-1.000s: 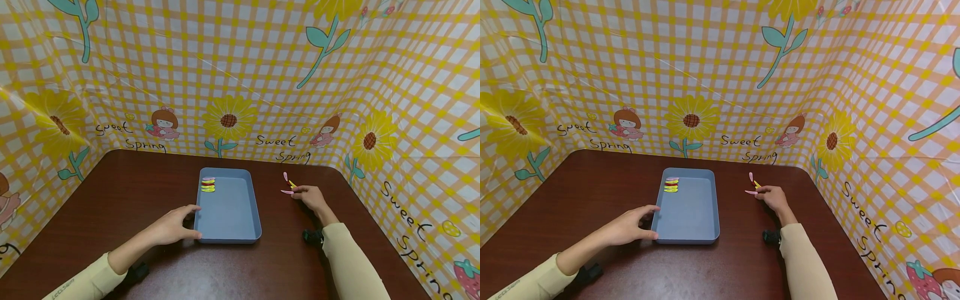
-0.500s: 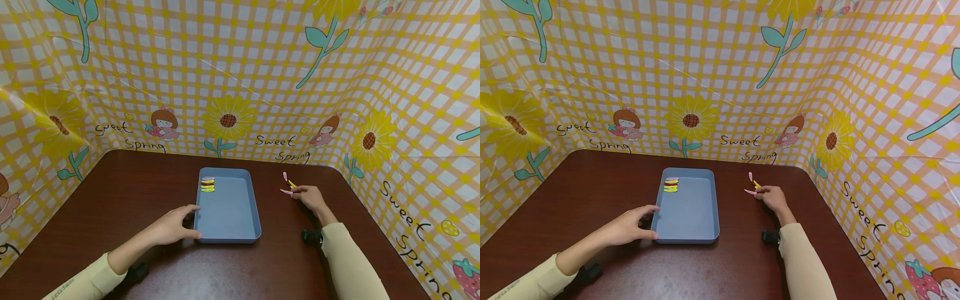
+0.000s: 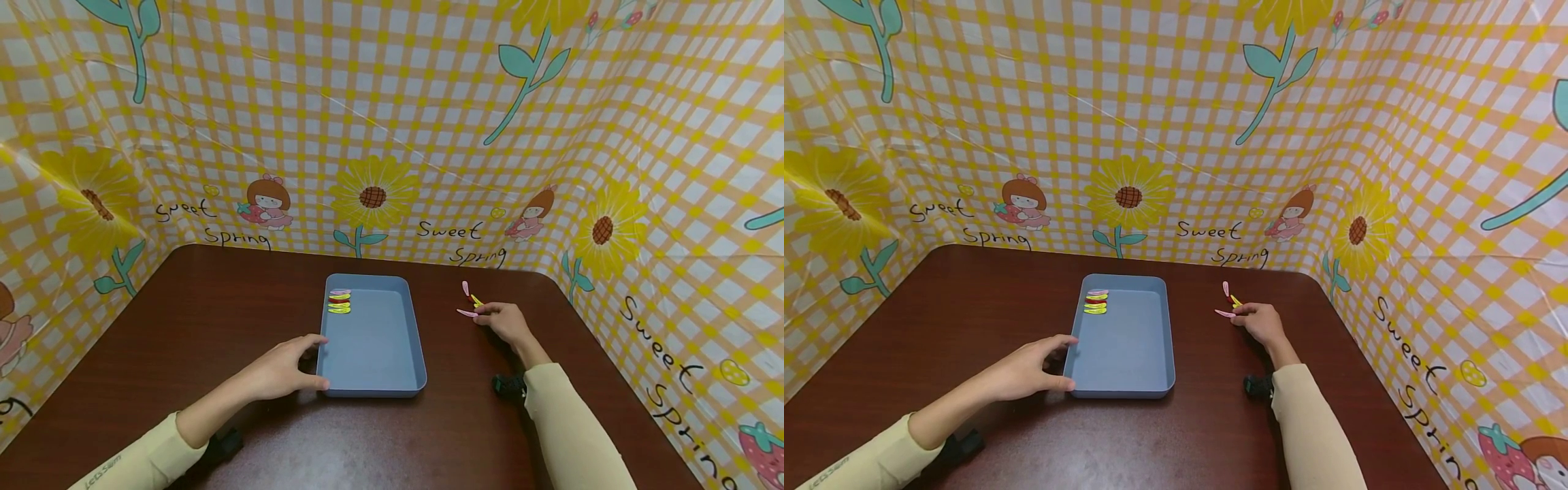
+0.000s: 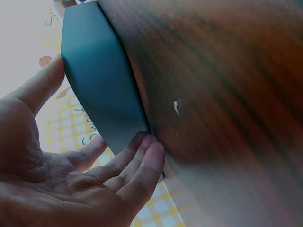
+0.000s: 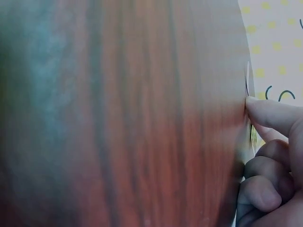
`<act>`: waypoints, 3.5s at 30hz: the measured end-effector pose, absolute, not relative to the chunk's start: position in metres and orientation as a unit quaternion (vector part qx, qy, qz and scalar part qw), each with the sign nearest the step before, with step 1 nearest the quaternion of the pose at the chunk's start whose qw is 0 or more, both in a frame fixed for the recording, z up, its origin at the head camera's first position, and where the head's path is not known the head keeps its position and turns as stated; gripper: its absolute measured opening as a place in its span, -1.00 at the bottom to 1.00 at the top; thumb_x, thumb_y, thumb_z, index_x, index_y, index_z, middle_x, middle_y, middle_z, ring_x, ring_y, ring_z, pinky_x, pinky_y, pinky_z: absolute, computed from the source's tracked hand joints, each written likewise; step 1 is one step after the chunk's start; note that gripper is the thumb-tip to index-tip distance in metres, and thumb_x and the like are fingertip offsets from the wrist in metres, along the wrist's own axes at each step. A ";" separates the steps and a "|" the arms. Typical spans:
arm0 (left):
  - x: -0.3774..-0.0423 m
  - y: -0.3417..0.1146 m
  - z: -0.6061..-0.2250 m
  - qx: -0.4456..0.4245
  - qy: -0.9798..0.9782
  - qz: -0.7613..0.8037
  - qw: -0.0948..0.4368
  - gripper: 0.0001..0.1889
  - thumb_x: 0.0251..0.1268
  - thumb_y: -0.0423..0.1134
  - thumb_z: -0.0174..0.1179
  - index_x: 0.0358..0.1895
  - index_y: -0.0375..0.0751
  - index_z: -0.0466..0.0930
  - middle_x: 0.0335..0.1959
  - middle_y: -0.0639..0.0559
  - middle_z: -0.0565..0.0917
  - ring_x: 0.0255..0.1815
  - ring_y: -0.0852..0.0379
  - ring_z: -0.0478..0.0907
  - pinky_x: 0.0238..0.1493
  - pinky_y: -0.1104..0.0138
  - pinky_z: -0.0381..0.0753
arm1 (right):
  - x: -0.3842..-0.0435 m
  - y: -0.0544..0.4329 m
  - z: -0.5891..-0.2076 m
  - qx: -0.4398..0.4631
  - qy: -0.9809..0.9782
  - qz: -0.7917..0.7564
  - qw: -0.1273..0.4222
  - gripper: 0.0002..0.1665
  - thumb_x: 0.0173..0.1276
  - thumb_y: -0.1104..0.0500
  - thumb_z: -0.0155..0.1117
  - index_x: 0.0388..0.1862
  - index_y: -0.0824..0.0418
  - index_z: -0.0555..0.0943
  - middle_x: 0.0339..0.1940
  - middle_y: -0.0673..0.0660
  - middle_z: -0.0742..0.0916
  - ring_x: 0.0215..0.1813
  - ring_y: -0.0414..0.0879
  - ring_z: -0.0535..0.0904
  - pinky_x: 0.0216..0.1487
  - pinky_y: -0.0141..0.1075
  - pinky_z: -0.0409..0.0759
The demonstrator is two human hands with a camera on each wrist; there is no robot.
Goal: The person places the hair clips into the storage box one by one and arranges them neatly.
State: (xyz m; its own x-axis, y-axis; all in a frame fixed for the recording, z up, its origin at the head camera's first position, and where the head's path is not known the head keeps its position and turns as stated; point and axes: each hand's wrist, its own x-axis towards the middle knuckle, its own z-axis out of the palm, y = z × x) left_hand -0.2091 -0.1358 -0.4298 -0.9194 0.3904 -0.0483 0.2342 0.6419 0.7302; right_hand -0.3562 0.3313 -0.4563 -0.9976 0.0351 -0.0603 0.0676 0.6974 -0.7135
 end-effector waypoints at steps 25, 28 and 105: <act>-0.209 -0.135 -0.431 0.168 0.902 0.384 0.104 -0.18 0.12 0.09 0.48 0.43 -0.11 0.39 0.42 -0.13 0.46 0.39 -0.17 0.43 0.30 -0.16 0.42 | -0.366 0.332 -0.455 0.028 0.917 -0.394 0.049 -0.63 0.33 0.14 0.40 0.05 0.30 0.71 -0.34 0.10 0.68 -0.50 -0.13 0.37 -0.48 -0.33 0.32; -0.209 -0.136 -0.430 0.169 0.902 0.384 0.103 -0.18 0.12 0.09 0.48 0.43 -0.12 0.39 0.41 -0.14 0.46 0.39 -0.17 0.44 0.30 -0.16 0.43 | -0.368 0.333 -0.454 0.040 0.908 -0.411 0.067 -0.62 0.34 0.14 0.39 0.07 0.29 0.69 -0.66 -0.07 0.47 -0.71 -0.21 0.14 -0.65 -0.33 0.19; -0.209 -0.134 -0.431 0.164 0.900 0.390 0.103 -0.18 0.12 0.04 0.49 0.43 -0.14 0.39 0.41 -0.09 0.47 0.43 -0.13 0.39 0.34 -0.13 0.40 | -0.363 0.329 -0.447 0.029 0.918 -0.392 0.057 -0.72 0.36 0.15 0.37 -0.09 0.34 0.73 -0.31 0.08 0.67 -0.46 -0.13 0.35 -0.48 -0.32 0.29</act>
State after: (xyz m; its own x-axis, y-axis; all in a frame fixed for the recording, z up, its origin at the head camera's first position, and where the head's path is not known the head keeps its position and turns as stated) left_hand -0.2088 -0.1341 -0.4307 -0.9248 0.3763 -0.0569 0.2159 0.6420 0.7357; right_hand -0.3628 0.3285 -0.4469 -0.9918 0.0092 -0.1273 0.0983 0.6914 -0.7158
